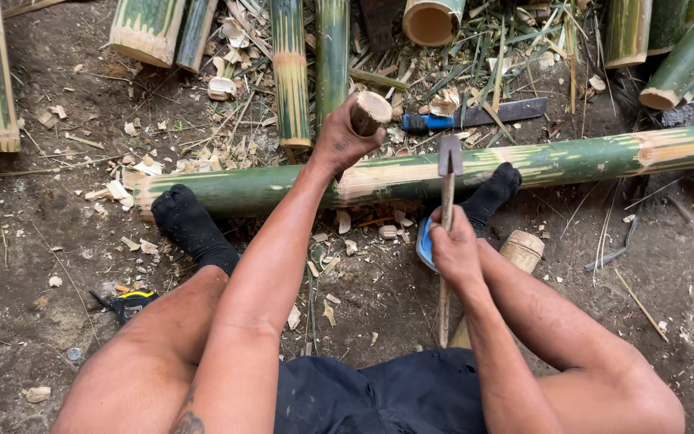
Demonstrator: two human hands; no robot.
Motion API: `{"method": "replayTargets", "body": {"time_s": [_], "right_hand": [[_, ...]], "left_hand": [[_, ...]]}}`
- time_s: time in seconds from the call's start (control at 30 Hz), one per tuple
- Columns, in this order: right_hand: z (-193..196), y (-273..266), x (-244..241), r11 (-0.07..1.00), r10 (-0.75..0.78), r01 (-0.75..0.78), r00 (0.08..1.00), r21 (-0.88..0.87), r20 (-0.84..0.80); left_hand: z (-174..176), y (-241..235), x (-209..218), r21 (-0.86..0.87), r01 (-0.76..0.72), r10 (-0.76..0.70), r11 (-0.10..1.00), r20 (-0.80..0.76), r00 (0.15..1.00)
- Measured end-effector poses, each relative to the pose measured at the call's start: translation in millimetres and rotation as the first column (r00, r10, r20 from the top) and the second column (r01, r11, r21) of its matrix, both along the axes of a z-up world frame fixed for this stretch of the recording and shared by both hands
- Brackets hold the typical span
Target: The person uses a hammer and a wooden mallet to carve a hole into a bamboo pole. They repeatedly strike the mallet to deepen the hole, then insert a bamboo segment to test the fit.
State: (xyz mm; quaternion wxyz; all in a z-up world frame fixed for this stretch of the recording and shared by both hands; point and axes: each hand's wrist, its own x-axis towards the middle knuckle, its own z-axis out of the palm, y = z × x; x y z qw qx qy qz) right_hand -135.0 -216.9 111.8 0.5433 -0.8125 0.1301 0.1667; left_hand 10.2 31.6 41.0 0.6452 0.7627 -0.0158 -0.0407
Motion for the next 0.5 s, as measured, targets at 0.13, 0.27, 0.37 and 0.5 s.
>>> {"method": "replayTargets", "body": {"time_s": [0.13,0.27,0.37,0.5], "right_hand": [[55.1,-18.2,11.1,0.997,-0.01,0.016,0.998,-0.081,0.065],[102.8,-30.1,29.1,0.992,-0.125,0.118,0.92,0.042,0.371],[79.5,-14.6,39.2,0.915,-0.329,0.123,0.778,0.384,0.535],[9.2,14.7,21.7,0.901,0.228,-0.171,0.969,-0.4,0.099]], "left_hand": [[-0.2,-3.0,3.3,-0.052,0.096,-0.098,0.994,-0.03,0.995],[1.2,-11.9,1.6,-0.105,0.248,-0.263,0.963,-0.181,0.948],[0.2,-26.1,-5.2,0.037,0.41,-0.407,0.911,-0.079,0.91],[3.6,-30.8,-6.4,0.154,0.488,-0.466,0.859,-0.157,0.871]]}}
